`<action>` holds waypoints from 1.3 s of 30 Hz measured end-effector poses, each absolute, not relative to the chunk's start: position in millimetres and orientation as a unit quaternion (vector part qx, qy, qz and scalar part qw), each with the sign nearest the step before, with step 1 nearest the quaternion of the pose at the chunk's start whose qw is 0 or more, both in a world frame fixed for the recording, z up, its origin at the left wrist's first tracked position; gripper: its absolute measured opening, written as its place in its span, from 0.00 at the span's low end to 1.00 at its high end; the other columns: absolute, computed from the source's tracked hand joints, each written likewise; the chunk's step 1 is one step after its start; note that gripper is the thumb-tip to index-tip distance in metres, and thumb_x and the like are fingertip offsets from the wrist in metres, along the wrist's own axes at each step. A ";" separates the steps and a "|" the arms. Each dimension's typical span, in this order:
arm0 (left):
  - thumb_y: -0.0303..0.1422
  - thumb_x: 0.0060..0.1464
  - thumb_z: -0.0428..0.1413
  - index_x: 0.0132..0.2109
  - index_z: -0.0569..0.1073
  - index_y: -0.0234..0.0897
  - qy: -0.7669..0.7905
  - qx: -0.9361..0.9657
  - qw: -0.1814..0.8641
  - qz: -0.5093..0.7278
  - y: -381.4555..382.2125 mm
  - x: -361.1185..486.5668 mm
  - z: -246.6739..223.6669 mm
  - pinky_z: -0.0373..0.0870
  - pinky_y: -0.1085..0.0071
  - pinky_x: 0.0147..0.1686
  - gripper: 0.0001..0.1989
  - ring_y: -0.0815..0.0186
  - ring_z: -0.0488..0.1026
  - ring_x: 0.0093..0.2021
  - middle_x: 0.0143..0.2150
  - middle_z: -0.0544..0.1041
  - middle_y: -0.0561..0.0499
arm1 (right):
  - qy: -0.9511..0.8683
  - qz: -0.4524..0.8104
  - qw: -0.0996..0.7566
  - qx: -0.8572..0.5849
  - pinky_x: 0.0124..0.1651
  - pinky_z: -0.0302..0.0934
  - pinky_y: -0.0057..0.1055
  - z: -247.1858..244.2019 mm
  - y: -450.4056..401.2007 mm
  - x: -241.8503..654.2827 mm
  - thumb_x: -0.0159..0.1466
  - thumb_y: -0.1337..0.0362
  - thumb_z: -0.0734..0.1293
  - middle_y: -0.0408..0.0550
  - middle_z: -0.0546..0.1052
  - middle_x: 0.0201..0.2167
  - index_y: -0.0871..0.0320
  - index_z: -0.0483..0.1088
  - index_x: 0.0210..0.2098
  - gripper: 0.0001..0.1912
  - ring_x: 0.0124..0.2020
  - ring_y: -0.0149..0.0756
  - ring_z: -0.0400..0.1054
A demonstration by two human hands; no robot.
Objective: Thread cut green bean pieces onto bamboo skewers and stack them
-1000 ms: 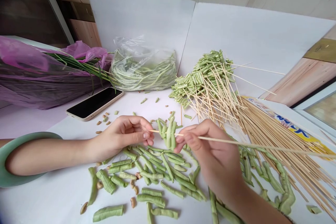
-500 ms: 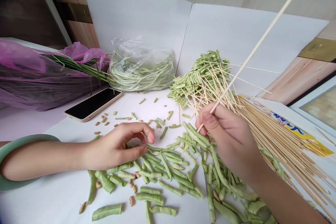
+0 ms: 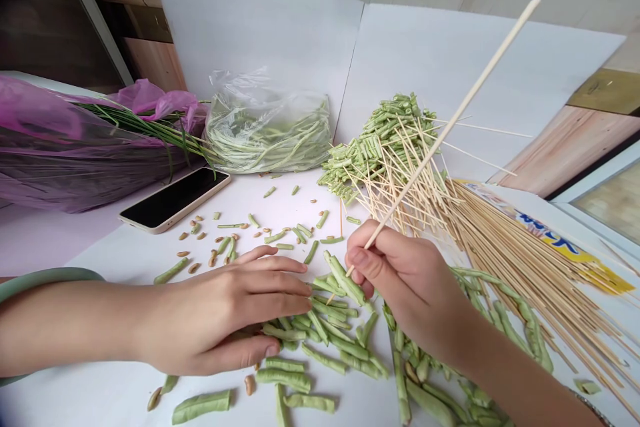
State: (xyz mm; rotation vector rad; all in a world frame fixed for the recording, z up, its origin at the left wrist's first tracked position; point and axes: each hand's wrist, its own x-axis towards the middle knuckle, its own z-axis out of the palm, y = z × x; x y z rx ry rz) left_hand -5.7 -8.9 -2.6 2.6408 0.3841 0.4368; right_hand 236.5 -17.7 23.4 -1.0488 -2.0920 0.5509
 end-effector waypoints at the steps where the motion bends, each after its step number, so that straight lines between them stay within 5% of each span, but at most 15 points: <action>1: 0.33 0.60 0.50 0.57 0.68 0.26 0.136 0.956 0.215 0.147 -9.6 -5.7 -2.1 0.53 0.58 0.64 0.21 0.52 0.61 0.61 0.58 0.71 0.37 | -0.816 0.216 0.353 -0.405 0.23 0.61 0.24 23.9 -18.4 236.9 0.68 0.61 0.58 0.42 0.70 0.21 0.55 0.65 0.25 0.15 0.22 0.28 0.65; 39: 0.34 0.61 0.50 0.55 0.70 0.27 0.085 0.963 0.223 0.125 -6.6 -6.0 -3.2 0.53 0.62 0.62 0.19 0.55 0.63 0.58 0.53 0.74 0.40 | -0.852 0.197 0.310 -0.374 0.24 0.56 0.24 25.1 -18.8 241.1 0.70 0.61 0.56 0.39 0.64 0.21 0.54 0.62 0.27 0.15 0.21 0.27 0.59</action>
